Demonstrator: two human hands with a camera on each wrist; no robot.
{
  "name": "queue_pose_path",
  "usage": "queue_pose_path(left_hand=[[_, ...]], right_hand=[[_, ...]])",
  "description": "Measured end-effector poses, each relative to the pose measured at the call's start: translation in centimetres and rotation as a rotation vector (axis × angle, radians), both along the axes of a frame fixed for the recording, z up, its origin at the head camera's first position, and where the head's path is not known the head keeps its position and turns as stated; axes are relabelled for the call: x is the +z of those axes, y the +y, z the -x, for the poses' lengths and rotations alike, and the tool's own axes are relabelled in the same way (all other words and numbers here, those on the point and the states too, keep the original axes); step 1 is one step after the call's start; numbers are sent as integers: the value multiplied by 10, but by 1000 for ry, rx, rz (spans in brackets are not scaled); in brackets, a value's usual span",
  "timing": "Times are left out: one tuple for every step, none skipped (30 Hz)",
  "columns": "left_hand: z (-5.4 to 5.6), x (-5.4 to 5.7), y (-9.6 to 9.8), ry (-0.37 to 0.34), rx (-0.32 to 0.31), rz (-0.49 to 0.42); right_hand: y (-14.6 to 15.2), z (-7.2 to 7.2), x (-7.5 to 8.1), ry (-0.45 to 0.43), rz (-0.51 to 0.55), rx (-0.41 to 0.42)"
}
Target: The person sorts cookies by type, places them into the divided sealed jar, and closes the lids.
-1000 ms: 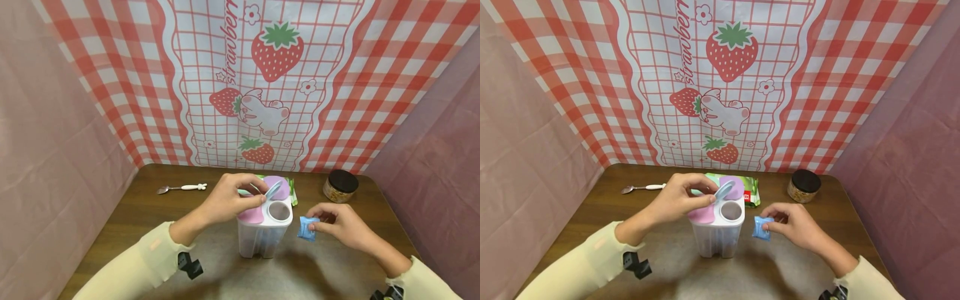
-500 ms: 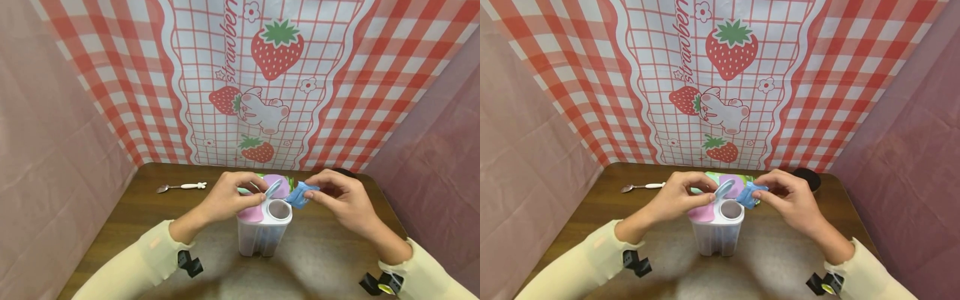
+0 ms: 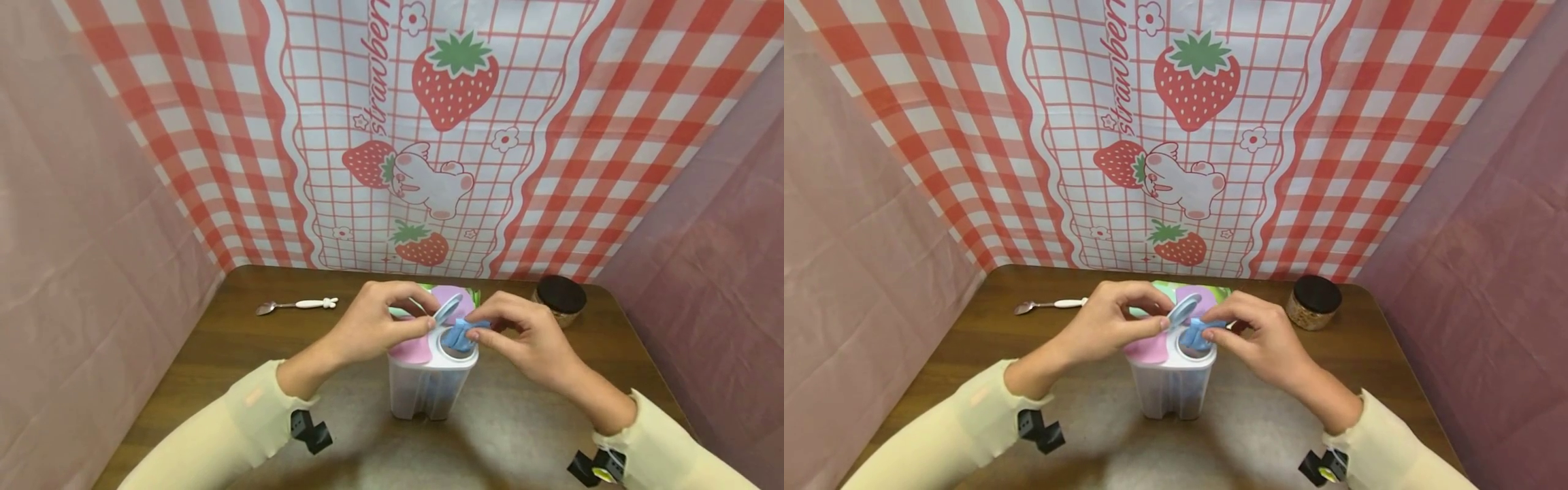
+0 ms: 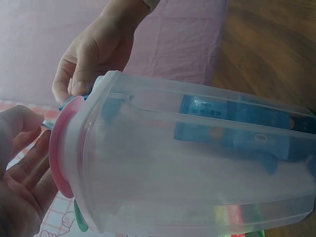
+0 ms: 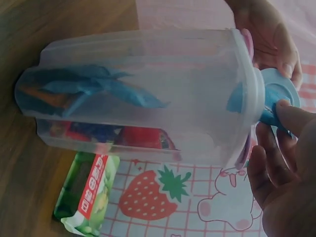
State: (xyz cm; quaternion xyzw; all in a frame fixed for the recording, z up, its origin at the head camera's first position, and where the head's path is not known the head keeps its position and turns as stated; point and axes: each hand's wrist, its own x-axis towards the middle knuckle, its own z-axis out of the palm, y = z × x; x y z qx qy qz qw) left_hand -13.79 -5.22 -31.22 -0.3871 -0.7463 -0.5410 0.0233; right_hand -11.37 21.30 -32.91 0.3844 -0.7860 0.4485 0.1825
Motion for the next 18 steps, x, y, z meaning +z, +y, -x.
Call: queue_pose_path(left_hand=[[0, 0, 0, 0, 0, -1], [0, 0, 0, -1, 1, 1], [0, 0, 0, -1, 1, 2], [0, 0, 0, -3, 3, 4], [0, 0, 0, -2, 4, 6], [0, 0, 0, -2, 4, 7], [0, 0, 0, -3, 4, 7], [0, 0, 0, -1, 5, 7], [0, 0, 0, 0, 4, 7], [0, 0, 0, 1, 4, 6], [0, 0, 0, 2, 4, 7], [0, 0, 0, 4, 4, 6], [0, 0, 0, 6, 5, 6], [0, 0, 0, 7, 6, 7], [0, 0, 0, 7, 5, 7], [0, 0, -1, 7, 4, 6], [0, 0, -1, 7, 4, 6], [0, 0, -1, 6, 4, 4]], right_hand=[[-1, 0, -1, 11, -12, 4], [-1, 0, -2, 17, -28, 4], [-2, 0, -3, 13, -45, 1], [-3, 0, -5, 5, -60, -1], [-3, 0, -6, 0, -72, -5], [-4, 0, -7, -11, -89, -14], [-4, 0, -9, -17, -105, -16], [-4, 0, -10, -13, -119, -16], [-4, 0, -11, -13, -133, -16], [-3, -1, -11, -14, -147, -17], [-3, -1, -12, -15, -161, -19], [-2, -1, -13, -18, -176, -21], [-1, -1, -13, -22, -184, -22], [-1, -1, -12, -28, -189, -27], [0, 0, -12, -38, -190, -31], [0, 0, -10, -43, -184, -33], [1, 1, -9, -46, -172, -34], [1, 2, -7, -51, -158, -34]])
